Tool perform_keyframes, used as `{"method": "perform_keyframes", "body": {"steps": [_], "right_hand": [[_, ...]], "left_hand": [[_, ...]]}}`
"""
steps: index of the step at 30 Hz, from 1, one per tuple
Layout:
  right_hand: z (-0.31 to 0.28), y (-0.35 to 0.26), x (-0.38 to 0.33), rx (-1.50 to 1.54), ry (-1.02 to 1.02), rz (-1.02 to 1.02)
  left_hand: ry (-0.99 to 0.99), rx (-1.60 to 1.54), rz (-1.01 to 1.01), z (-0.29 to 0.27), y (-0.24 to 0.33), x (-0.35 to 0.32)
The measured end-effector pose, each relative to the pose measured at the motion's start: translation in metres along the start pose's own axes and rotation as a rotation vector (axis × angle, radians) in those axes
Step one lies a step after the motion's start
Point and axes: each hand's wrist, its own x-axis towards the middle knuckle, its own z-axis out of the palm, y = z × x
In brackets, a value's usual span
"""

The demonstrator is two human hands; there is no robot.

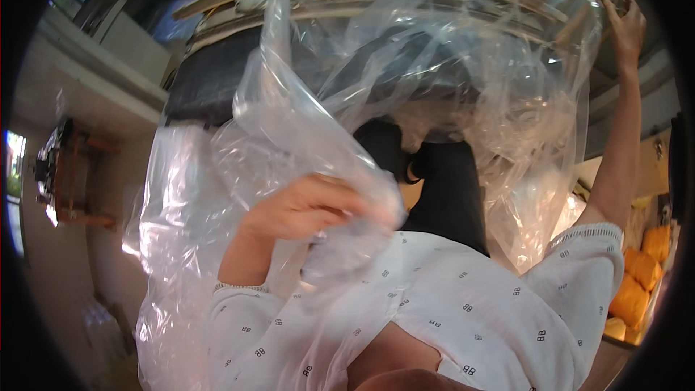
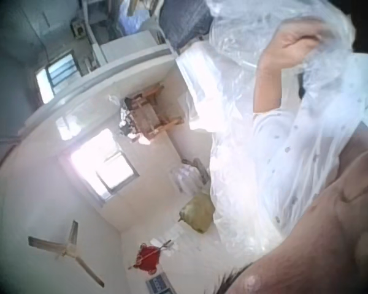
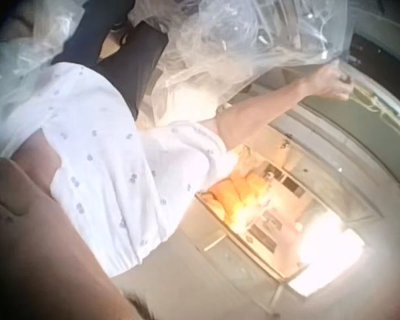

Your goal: Manually wrapping a large rectangular object with a large clear plastic sheet.

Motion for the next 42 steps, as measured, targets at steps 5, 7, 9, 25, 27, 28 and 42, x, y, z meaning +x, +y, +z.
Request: {"method": "perform_keyframes", "body": {"steps": [5, 7, 9, 25, 27, 28, 42], "right_hand": [[-0.124, -0.139, -0.068, 1.532, -0.943, 0.145], [-0.161, -0.172, -0.095, 1.839, -1.171, 0.211], [-0.183, -0.196, -0.103, 2.001, -1.346, 0.223], [-0.199, -0.193, -0.132, 2.14, -1.215, 0.126], [-0.201, -0.193, -0.131, 2.133, -1.184, 0.12], [-0.203, -0.195, -0.13, 2.142, -1.167, 0.137], [-0.208, -0.212, -0.114, 1.949, -1.179, 0.019]], "left_hand": [[-0.145, 0.072, -0.019, 0.047, -0.023, 0.098], [-0.213, 0.051, -0.073, 0.061, -0.041, 0.121], [-0.227, 0.044, -0.066, 0.069, -0.058, 0.141], [0.601, 0.664, 0.158, -0.004, 0.043, 0.134], [0.418, 0.347, 0.165, -0.011, 0.029, 0.134], [0.412, 0.342, 0.165, -0.009, 0.027, 0.134], [0.649, 0.213, 0.35, 0.001, 0.016, 0.117]]}}
